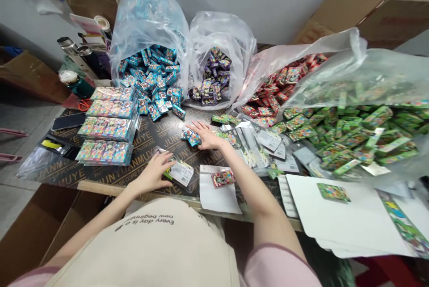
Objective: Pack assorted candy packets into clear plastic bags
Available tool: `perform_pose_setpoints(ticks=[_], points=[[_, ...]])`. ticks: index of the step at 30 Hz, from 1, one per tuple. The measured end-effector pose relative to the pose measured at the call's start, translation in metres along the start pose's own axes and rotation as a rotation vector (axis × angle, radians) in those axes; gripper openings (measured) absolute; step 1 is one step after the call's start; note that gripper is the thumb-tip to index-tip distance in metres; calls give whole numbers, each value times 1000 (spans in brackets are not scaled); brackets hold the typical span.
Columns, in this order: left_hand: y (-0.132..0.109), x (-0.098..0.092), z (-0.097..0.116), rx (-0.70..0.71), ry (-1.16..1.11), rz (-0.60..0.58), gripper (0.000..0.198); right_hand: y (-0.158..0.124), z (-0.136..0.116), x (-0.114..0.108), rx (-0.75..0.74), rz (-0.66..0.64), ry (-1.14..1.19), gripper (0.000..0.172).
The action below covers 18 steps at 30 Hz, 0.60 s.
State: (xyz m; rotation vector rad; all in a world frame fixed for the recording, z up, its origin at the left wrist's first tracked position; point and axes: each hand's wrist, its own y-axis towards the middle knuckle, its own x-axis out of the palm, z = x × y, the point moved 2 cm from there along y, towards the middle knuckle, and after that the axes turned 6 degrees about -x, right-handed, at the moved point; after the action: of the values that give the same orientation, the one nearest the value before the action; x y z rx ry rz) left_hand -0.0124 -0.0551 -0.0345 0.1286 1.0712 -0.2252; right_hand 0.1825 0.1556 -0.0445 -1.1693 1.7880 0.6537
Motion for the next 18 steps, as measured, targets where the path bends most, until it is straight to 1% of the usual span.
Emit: perform_pose_setpoints(ticks=[1, 2, 3, 5, 8, 11, 13, 15, 18], points=[[7, 7, 8, 97, 22, -119, 84, 5, 0, -1, -12, -30, 8, 98], [13, 14, 13, 172, 42, -207, 93, 9, -2, -1, -21, -36, 16, 94], [19, 20, 17, 224, 57, -263, 97, 11, -5, -2, -26, -17, 24, 90], [27, 30, 18, 267, 78, -298, 98, 8, -14, -2, -38, 76, 53, 82], [35, 33, 9, 202, 100, -236, 94, -16, -33, -2, -58, 251, 135, 78], [39, 25, -2, 117, 96, -158, 94, -48, -52, 4, -24, 400, 162, 73], [41, 17, -4, 78, 56, -105, 94, -67, -62, 11, 10, 475, 92, 70], [43, 10, -4, 59, -18, -51, 95, -81, -69, 19, 33, 508, -14, 72], [43, 1, 1, 99, -129, 8, 99, -92, -76, 31, 67, 491, -137, 76]])
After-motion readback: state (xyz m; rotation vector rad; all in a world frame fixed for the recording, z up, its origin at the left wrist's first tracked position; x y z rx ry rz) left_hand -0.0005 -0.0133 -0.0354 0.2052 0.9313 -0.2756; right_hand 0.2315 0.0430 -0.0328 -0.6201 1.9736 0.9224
